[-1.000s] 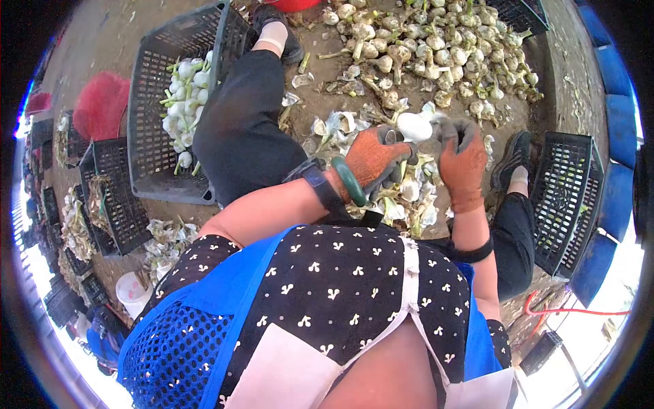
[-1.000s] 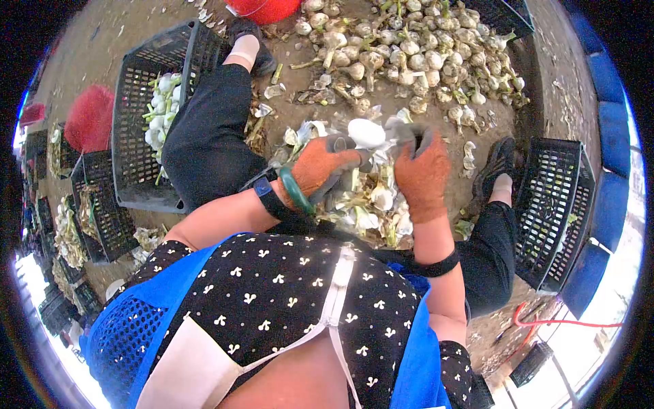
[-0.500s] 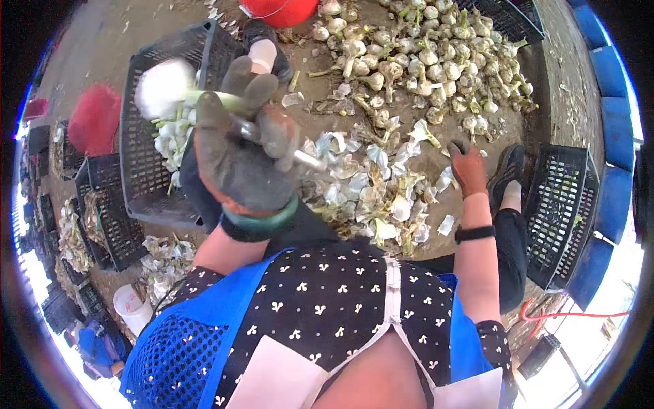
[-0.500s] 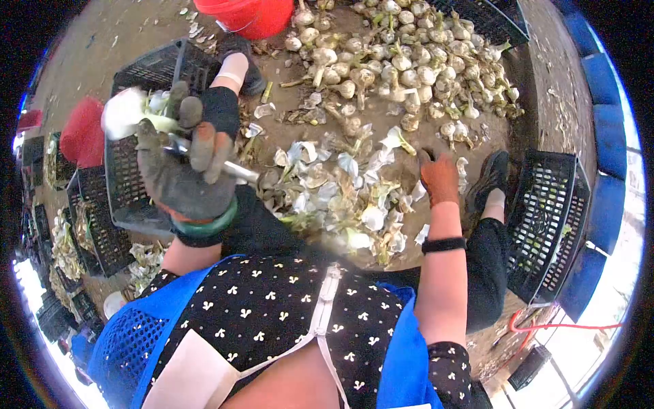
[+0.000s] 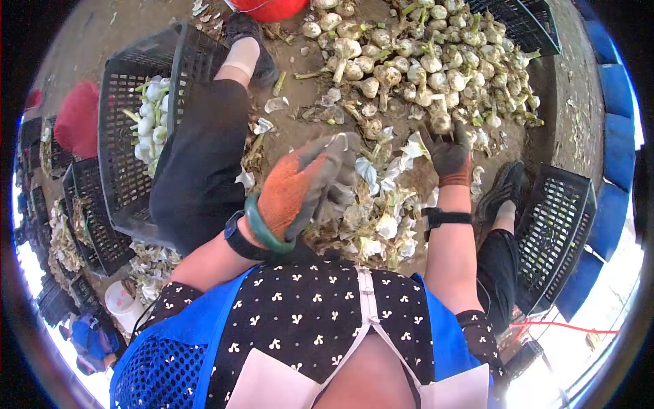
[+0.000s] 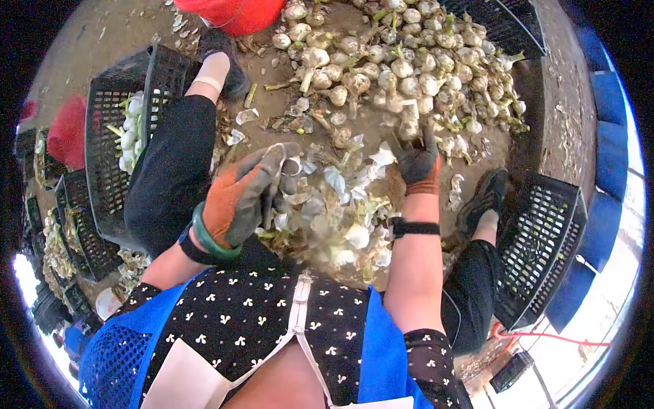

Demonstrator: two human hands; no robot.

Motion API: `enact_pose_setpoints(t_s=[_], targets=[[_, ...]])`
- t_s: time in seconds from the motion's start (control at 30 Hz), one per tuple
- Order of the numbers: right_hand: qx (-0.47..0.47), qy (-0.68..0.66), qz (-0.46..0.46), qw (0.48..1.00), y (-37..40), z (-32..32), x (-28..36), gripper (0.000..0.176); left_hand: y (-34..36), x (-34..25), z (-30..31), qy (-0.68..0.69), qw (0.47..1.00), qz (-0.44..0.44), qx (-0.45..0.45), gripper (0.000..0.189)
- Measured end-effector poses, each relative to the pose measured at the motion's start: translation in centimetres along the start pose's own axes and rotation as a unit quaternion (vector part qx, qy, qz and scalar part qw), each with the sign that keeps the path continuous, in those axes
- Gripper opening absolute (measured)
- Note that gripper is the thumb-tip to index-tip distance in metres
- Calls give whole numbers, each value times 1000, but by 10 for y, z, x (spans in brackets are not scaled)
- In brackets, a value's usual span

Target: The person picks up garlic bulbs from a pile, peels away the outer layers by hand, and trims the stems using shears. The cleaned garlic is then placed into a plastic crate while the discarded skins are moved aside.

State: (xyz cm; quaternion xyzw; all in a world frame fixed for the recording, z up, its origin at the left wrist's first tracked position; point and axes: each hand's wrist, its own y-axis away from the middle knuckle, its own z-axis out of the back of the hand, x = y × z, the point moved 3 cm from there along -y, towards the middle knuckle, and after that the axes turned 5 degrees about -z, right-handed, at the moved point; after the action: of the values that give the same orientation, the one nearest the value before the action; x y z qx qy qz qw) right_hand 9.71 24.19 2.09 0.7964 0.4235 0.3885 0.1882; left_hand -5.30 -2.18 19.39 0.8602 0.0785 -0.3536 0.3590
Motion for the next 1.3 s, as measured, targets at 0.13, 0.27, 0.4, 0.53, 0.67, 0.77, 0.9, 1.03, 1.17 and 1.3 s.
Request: enact_pose_setpoints(t_s=[0.13, 0.27, 0.4, 0.53, 0.67, 0.77, 0.9, 1.03, 1.17, 1.3], targets=[[180, -185, -115, 959, 54, -29, -3, 31, -4, 22, -7, -159, 986, -5, 53, 36], [230, -95, -100, 963, 112, -54, -17, 28, 1, 23, -20, -279, 953, -73, 95, 28], [82, 549, 92, 826, 195, -98, -20, 46, -6, 29, -24, -430, 848, -279, 133, 32], [42, 767, 275, 578, 226, -100, -23, 56, 0, 29, -35, -469, 815, -277, 196, 35], [75, 773, 419, 471, 239, -105, -28, 55, 3, 37, -40, -452, 849, -177, 210, 34], [79, 774, 426, 462, 241, -107, -30, 54, 0, 41, -38, -447, 830, -251, 219, 33], [97, 766, 446, 453, 240, -111, -33, 54, 12, 32, -40, -342, 917, -51, 199, 29], [44, 802, 444, 397, 236, -109, -42, 57, -6, 49, -35, -414, 869, -228, 148, 28], [26, 816, 445, 367, 234, -110, -46, 55, -8, 50, -34, -494, 817, -281, 97, 31], [73, 712, 316, 622, 223, -97, -29, 49, -6, 41, -35, -464, 835, -249, 161, 28]])
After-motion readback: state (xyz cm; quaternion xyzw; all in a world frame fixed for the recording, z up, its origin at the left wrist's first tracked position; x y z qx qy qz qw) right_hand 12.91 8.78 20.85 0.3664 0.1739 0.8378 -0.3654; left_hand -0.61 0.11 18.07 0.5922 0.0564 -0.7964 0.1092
